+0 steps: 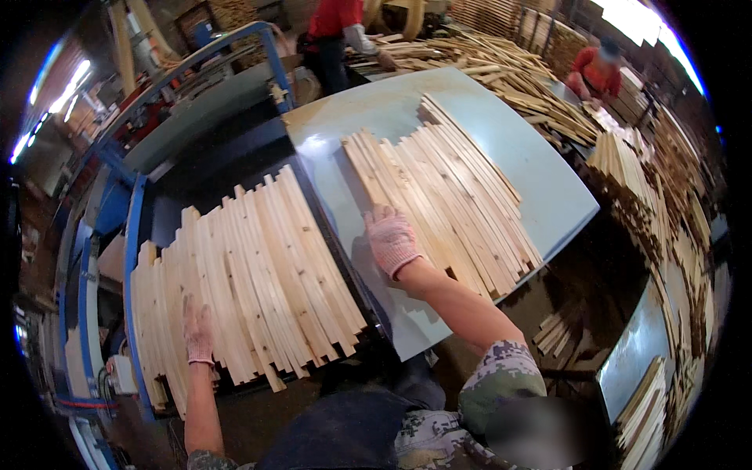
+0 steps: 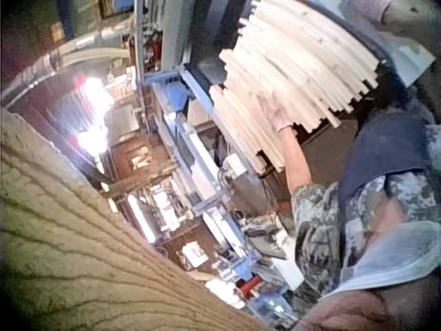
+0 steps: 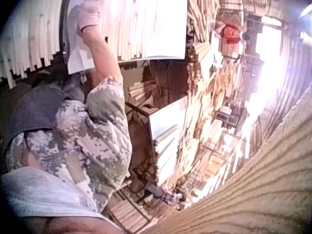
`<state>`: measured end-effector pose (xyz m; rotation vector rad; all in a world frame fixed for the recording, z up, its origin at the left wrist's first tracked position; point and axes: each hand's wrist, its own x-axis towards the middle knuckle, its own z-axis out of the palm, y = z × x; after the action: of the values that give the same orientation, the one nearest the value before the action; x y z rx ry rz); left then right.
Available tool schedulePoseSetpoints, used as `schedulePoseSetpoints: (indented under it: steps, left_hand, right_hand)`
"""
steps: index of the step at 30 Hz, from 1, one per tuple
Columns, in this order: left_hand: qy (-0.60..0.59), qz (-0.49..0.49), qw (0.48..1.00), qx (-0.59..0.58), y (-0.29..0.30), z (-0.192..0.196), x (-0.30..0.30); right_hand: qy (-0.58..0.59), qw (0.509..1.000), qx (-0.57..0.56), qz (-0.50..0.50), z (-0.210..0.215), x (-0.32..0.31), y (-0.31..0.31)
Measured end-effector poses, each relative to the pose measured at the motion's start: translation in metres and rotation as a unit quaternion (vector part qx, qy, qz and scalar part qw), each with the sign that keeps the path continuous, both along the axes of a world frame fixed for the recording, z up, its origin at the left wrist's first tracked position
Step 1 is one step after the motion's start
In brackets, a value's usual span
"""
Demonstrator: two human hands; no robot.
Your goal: The person picks up wooden slats from a pile, aligns them into parallel groups on a table, and feeds them into a processing machine's conveyor belt by hand.
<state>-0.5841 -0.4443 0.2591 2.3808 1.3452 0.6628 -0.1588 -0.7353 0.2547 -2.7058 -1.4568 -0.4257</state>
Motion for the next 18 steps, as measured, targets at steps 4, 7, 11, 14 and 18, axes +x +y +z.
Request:
schedulePoseSetpoints:
  steps: [4, 7, 11, 14, 18]
  left_hand:
    - [-0.018, 0.048, 0.998, 0.03, -0.003, 0.01, -0.061]
    - [-0.025, 0.097, 0.993, 0.067, 0.008, -0.002, -0.097]
    - [-0.023, 0.191, 0.978, 0.082, 0.029, -0.008, -0.168]
    - [0.01, 0.304, 0.945, 0.12, 0.043, -0.012, -0.232]
    - [0.097, 0.415, 0.897, 0.12, 0.07, 0.019, -0.287]
  right_hand:
    - [0.012, 0.992, 0.093, 0.09, 0.002, -0.008, 0.006]
    - [-0.019, 0.979, 0.159, 0.124, -0.021, 0.013, 0.015]
    - [0.125, 0.988, 0.093, -0.018, -0.002, 0.015, 0.034]
    - [0.331, 0.939, 0.087, -0.028, 0.022, -0.028, 0.051]
    - [0.4, 0.898, 0.172, 0.062, -0.037, -0.021, 0.061]
